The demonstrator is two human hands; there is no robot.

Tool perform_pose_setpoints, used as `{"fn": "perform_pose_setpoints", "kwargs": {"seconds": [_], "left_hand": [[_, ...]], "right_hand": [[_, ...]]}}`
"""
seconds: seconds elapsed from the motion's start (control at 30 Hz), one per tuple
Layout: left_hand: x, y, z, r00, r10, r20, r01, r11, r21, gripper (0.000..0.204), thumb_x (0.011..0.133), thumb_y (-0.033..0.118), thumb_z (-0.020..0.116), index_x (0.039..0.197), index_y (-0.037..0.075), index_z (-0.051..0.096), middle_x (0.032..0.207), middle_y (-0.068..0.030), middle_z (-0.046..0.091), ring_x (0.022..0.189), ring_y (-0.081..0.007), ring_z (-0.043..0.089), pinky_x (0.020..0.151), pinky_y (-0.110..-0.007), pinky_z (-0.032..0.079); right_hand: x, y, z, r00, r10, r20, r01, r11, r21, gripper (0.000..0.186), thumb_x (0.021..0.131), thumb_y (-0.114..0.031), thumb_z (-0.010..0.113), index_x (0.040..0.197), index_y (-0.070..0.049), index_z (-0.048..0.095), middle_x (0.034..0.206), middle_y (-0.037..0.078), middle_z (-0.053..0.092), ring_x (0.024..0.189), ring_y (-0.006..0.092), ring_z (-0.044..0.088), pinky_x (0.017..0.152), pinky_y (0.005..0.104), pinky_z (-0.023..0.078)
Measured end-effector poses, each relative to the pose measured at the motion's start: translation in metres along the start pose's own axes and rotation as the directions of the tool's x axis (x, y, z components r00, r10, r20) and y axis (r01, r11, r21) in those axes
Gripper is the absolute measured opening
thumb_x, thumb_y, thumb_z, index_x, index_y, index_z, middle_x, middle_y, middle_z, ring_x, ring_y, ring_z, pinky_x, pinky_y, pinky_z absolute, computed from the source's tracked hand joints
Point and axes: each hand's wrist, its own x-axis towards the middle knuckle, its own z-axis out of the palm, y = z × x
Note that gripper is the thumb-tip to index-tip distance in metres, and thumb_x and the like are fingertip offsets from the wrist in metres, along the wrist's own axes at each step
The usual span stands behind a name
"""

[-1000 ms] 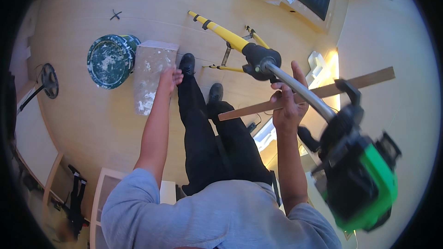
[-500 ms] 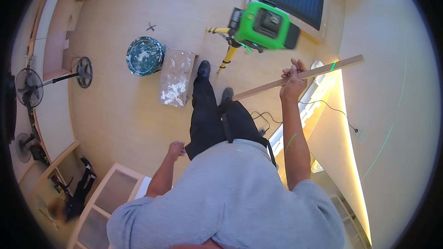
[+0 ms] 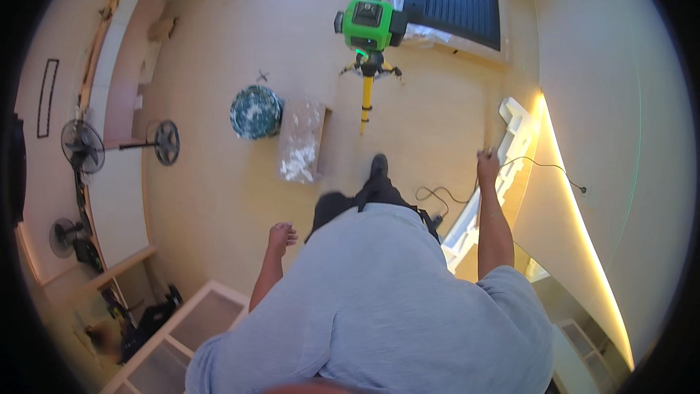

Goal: The person ties shoelaces, then picks up a thin wooden strip and a utility knife. They score and cut the strip, walk through the room, and adjust a laser level on a tripod. The person continues to handle the cut wood pieces and the knife.

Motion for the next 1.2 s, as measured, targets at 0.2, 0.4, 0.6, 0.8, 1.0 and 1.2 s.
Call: {"fn": "perform_pose_setpoints", "kwargs": {"seconds": [0.2, 0.4, 0.6, 0.8, 1.0, 1.2], "left_hand": [[-0.022, 0.019, -0.027, 0.978, 0.208, -0.009, -0.206, 0.961, -0.186, 0.022, 0.100, 0.026, 0.062, 0.111, 0.007, 0.061, 0.090, -0.0070, 0.067, 0.073, -0.0179, 0.068, 0.058, -0.031, 0.054], [-0.023, -0.135, -0.095, 0.984, 0.179, -0.027, -0.181, 0.968, -0.173, 0.023, 0.099, 0.025, 0.064, 0.108, 0.004, 0.062, 0.091, -0.0088, 0.068, 0.074, -0.0197, 0.068, 0.061, -0.033, 0.054], [-0.024, -0.337, -0.199, 0.977, -0.197, -0.080, 0.165, 0.940, -0.300, 0.027, 0.096, 0.024, 0.068, 0.102, -0.002, 0.064, 0.090, -0.0173, 0.068, 0.069, -0.0249, 0.068, 0.058, -0.037, 0.055], [-0.010, -0.324, -0.270, 0.947, -0.249, -0.205, 0.136, 0.884, -0.447, 0.029, 0.095, 0.025, 0.068, 0.101, -0.002, 0.063, 0.090, -0.0175, 0.068, 0.064, -0.0260, 0.067, 0.053, -0.039, 0.057], [0.061, -0.209, -0.303, 0.978, -0.037, -0.205, -0.032, 0.946, -0.323, 0.026, 0.094, 0.027, 0.068, 0.100, 0.003, 0.066, 0.080, -0.0101, 0.068, 0.062, -0.0205, 0.066, 0.051, -0.036, 0.055], [0.111, -0.117, -0.347, 0.960, 0.267, -0.086, -0.270, 0.962, -0.028, 0.030, 0.092, 0.032, 0.069, 0.103, 0.005, 0.069, 0.083, -0.0083, 0.069, 0.064, -0.0196, 0.067, 0.055, -0.037, 0.057]], "right_hand": [[-0.115, 0.058, 0.055, 0.771, 0.255, 0.583, -0.082, 0.948, -0.306, 0.031, 0.077, -0.024, 0.081, 0.090, 0.000, 0.067, 0.077, 0.013, 0.070, 0.069, 0.0284, 0.068, 0.067, 0.0424, 0.054], [-0.184, -0.018, 0.146, 0.604, 0.035, 0.796, 0.571, 0.678, -0.463, 0.051, 0.075, -0.040, 0.084, 0.105, -0.001, 0.071, 0.096, 0.019, 0.074, 0.089, 0.0342, 0.072, 0.079, 0.0419, 0.057], [-0.258, -0.128, 0.211, 0.576, -0.384, 0.721, 0.574, 0.818, -0.023, 0.047, 0.090, -0.041, 0.071, 0.118, -0.003, 0.067, 0.105, 0.022, 0.072, 0.098, 0.0366, 0.069, 0.086, 0.0444, 0.054], [-0.346, -0.198, 0.281, 0.379, -0.508, 0.774, 0.560, 0.791, 0.245, 0.037, 0.097, -0.022, 0.068, 0.127, -0.001, 0.063, 0.075, 0.005, 0.067, 0.063, 0.0102, 0.059, 0.059, 0.0283, 0.049], [-0.398, -0.244, 0.337, 0.278, -0.297, 0.914, 0.494, 0.860, 0.129, 0.043, 0.097, -0.026, 0.068, 0.131, 0.000, 0.060, 0.078, 0.010, 0.071, 0.053, 0.0143, 0.062, 0.047, 0.0306, 0.050], [-0.420, -0.301, 0.439, 0.273, -0.047, 0.961, 0.316, 0.948, -0.043, 0.046, 0.097, -0.031, 0.066, 0.128, 0.002, 0.061, 0.078, 0.014, 0.072, 0.049, 0.0190, 0.064, 0.044, 0.0315, 0.051]]}}
